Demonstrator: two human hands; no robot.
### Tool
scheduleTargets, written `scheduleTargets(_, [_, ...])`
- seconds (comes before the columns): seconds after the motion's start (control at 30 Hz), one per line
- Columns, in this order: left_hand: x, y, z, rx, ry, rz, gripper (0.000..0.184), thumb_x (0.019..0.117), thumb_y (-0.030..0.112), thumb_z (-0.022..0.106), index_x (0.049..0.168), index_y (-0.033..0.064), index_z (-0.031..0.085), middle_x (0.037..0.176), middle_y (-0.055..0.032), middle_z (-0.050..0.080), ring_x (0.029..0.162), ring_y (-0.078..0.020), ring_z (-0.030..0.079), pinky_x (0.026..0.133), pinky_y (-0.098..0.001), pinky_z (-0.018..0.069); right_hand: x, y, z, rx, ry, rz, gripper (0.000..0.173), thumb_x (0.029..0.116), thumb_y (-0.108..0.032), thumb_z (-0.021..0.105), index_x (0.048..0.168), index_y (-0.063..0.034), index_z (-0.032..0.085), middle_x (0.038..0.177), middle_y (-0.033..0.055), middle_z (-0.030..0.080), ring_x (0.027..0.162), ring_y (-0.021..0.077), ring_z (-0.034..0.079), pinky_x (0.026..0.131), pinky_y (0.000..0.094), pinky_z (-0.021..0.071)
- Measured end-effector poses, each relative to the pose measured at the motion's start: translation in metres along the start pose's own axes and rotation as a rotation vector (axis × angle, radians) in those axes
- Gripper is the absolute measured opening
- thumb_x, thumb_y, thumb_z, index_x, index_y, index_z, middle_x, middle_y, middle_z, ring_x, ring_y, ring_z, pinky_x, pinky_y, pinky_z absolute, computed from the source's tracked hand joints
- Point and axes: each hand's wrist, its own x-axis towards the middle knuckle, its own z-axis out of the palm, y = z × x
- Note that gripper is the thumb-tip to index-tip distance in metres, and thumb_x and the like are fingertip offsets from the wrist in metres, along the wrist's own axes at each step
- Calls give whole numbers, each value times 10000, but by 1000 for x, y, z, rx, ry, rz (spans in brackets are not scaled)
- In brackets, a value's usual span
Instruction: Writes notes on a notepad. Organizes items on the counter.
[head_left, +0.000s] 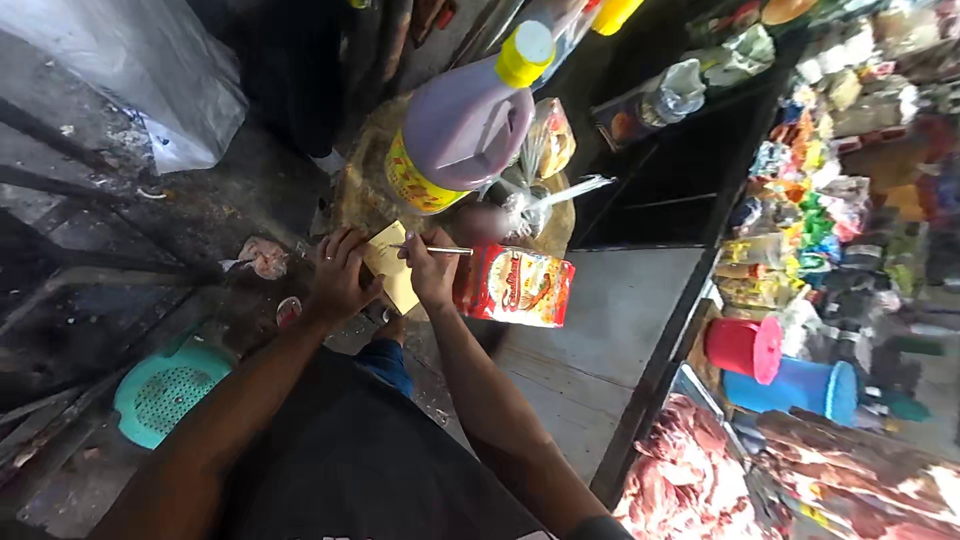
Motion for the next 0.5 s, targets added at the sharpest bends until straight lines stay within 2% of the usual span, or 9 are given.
scheduleTargets(0.07, [2,0,0,12,3,-6,625,899,604,588,1247,90,657,1513,-95,534,1506,-324,350,1214,-590,274,3,2,4,39,-10,7,306,1025,-333,641,820,-113,583,635,47,626,455,109,516,432,246,441])
scheduleTargets(0.2, [0,0,1,29,-10,-18,661,905,630,562,1250,74,654,1515,-85,539,1516,-316,342,1228,-584,263,0,3,14,23,-86,-21,244,1000,-281,681,849,-107,602,647,49,631,481,119,551,451,256,477])
scheduleTargets(0.37, [2,1,1,35,20,-12,600,904,622,566,1166,91,661,1486,-94,560,1500,-336,364,1220,-587,276,-5,16,18,-30,-39,-41,278,994,-271,684,785,-114,589,608,34,593,450,118,515,421,268,450])
scheduleTargets(0.5, [3,-2,5,40,49,10,573,880,590,636,1186,107,652,1483,-100,564,1487,-328,386,1218,-567,294,-7,27,13,-83,-36,-67,265,989,-229,669,764,-118,583,603,26,584,454,115,516,423,269,450])
